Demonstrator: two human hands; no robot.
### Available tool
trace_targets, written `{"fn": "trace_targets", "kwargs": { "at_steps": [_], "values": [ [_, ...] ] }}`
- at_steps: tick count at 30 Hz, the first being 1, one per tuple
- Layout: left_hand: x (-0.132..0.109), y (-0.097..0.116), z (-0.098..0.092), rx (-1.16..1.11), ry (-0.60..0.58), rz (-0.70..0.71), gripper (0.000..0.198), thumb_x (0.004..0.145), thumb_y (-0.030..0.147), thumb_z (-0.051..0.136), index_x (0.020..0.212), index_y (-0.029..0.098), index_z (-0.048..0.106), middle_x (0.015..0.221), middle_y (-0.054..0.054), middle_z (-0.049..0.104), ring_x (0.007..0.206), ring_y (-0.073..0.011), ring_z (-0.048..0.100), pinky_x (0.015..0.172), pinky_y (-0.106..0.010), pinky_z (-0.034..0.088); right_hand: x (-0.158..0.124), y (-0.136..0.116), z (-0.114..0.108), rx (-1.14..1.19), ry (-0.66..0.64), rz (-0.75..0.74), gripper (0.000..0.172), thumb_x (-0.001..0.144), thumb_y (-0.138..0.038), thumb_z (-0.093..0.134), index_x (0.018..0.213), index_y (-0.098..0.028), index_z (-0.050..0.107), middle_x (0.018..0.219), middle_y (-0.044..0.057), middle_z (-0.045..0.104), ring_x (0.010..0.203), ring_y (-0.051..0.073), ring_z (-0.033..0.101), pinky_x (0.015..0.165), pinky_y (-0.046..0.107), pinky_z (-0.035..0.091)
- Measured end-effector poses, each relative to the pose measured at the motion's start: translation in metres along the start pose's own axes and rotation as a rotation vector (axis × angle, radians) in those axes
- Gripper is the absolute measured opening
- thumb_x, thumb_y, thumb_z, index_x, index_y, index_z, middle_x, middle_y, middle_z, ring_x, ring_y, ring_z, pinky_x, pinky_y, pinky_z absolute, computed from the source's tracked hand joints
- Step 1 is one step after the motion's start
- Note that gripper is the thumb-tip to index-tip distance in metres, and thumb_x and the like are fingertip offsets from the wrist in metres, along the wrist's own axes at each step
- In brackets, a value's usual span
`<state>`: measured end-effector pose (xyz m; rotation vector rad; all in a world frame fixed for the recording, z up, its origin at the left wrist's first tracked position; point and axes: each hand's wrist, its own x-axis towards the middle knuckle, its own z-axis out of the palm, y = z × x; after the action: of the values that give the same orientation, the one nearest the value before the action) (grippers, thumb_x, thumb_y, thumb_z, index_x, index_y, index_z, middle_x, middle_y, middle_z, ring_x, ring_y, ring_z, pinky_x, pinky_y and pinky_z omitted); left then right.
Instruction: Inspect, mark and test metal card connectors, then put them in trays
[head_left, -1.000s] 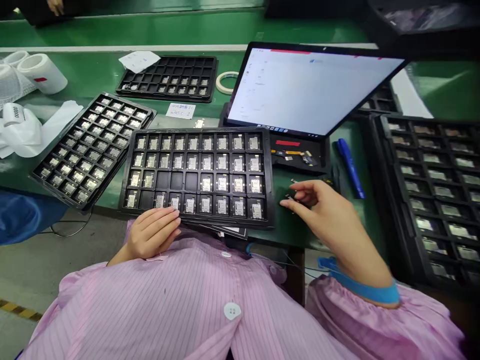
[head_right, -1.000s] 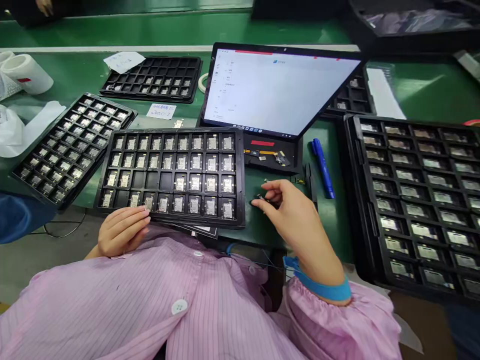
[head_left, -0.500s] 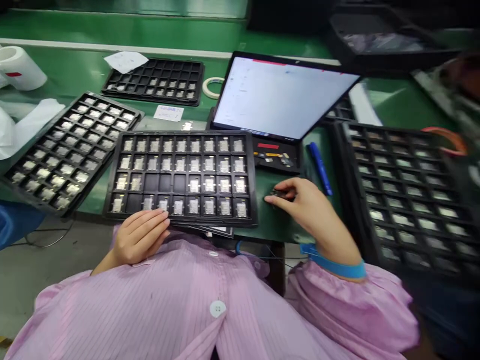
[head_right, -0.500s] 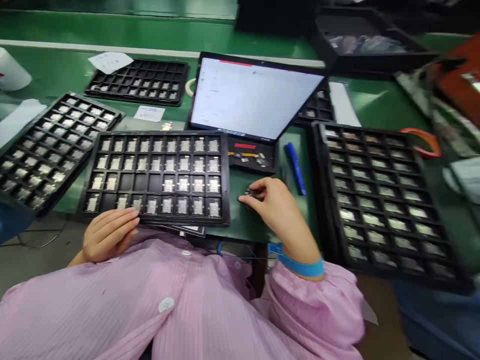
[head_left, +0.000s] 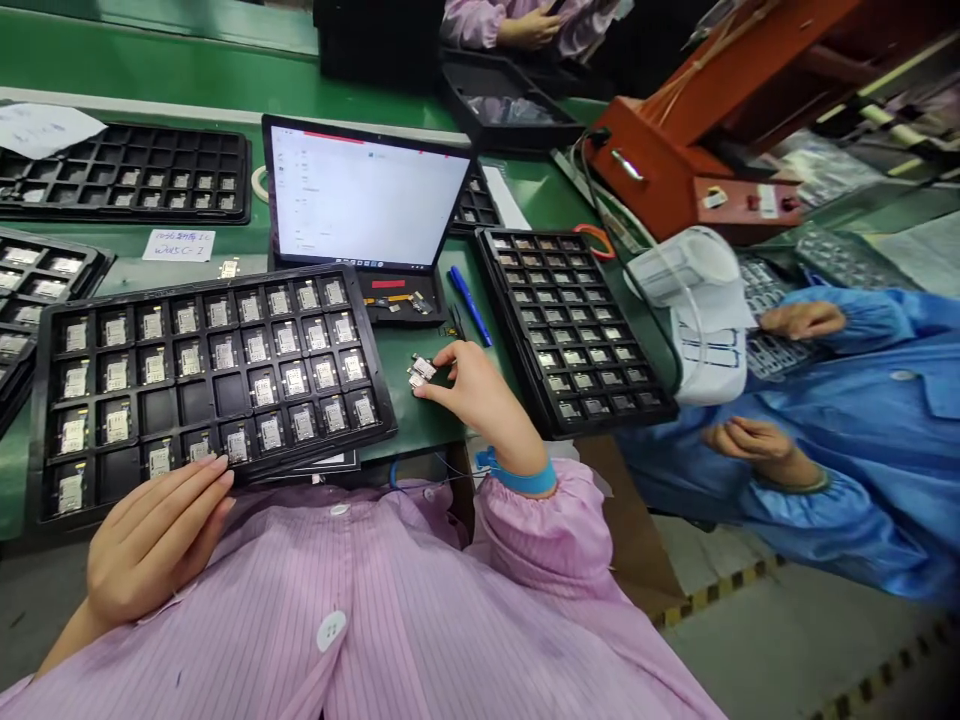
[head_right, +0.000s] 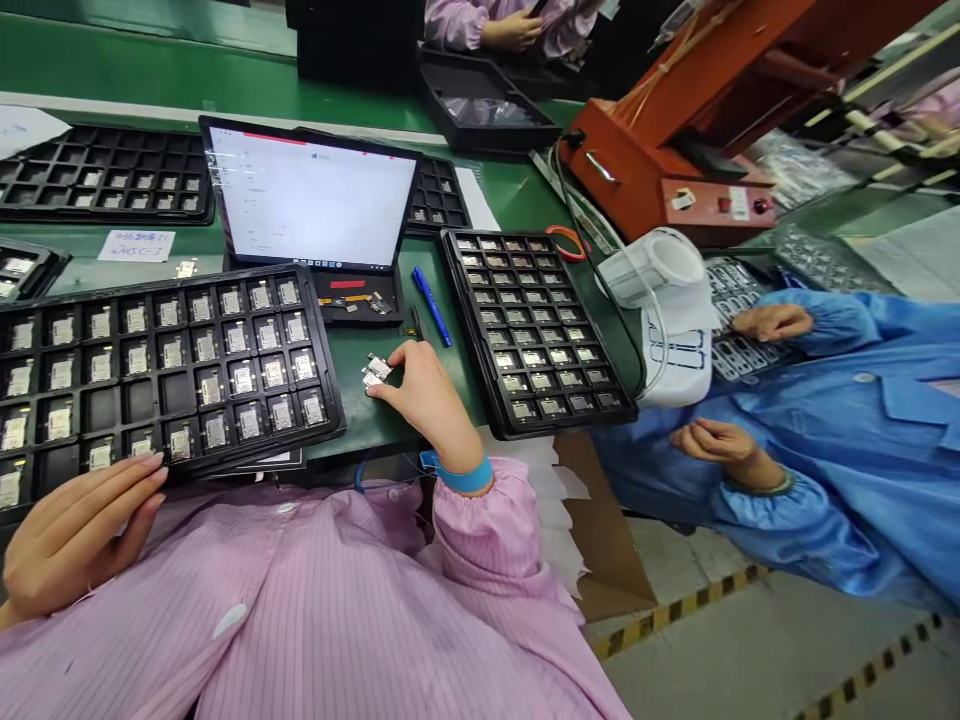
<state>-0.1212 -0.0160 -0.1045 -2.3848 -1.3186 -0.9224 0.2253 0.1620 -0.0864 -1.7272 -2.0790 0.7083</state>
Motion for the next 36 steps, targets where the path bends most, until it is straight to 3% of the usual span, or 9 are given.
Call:
{"fn": "trace_targets", "kwargs": {
  "at_steps": [7,18,28,32,36],
  "values": [
    [0.005,0.004,0.002,-0.055,-0.007,-0.022,0.058,0.069,0.000,0.079,0.123,0.014,0.064,0.107,-0.011,0.075,0.093,-0.0240,0.073,0.087,-0.035,0.058,-0.002,-0.008,0.003,0.110,-0.030,0.073,0.032,0.071,-0.022,0.073,0.090,-0.022,0.047,0.086,0.000,0.060,0.077,0.019,0.058,0.066,0.031,0.042],
    [0.010,0.003,0.007,-0.116,-0.051,-0.038,0.046,0.076,0.004,0.075,0.119,0.015,0.065,0.107,-0.010,0.074,0.093,-0.0223,0.072,0.084,-0.033,0.056,-0.015,-0.019,0.007,0.100,0.021,0.021,0.026,0.077,-0.019,0.062,0.090,-0.024,0.040,0.091,0.003,0.059,0.076,0.020,0.059,0.065,0.032,0.042],
    [0.013,0.006,0.012,-0.131,-0.093,-0.065,0.040,0.080,0.007,0.072,0.119,0.015,0.064,0.110,-0.010,0.073,0.093,-0.0212,0.071,0.088,-0.033,0.055,-0.007,-0.011,0.006,0.153,-0.026,0.009,0.025,0.075,-0.018,0.067,0.092,-0.022,0.049,0.084,0.001,0.058,0.076,0.018,0.055,0.069,0.031,0.042],
    [0.016,0.007,0.010,-0.148,-0.079,-0.063,0.043,0.082,0.008,0.071,0.123,0.017,0.064,0.110,-0.008,0.074,0.092,-0.0214,0.072,0.085,-0.034,0.055,-0.002,-0.015,0.001,0.123,-0.085,0.021,0.018,0.073,-0.017,0.070,0.079,-0.020,0.052,0.076,-0.001,0.058,0.071,0.017,0.053,0.065,0.029,0.036],
    [0.013,0.004,0.010,-0.176,-0.047,-0.123,0.057,0.082,0.015,0.070,0.136,0.028,0.057,0.114,-0.004,0.073,0.090,-0.0247,0.072,0.081,-0.041,0.057,0.001,-0.017,-0.003,0.139,-0.119,0.015,0.023,0.072,-0.020,0.071,0.064,-0.020,0.050,0.063,-0.004,0.052,0.061,0.014,0.048,0.058,0.027,0.031]
  ]
}}
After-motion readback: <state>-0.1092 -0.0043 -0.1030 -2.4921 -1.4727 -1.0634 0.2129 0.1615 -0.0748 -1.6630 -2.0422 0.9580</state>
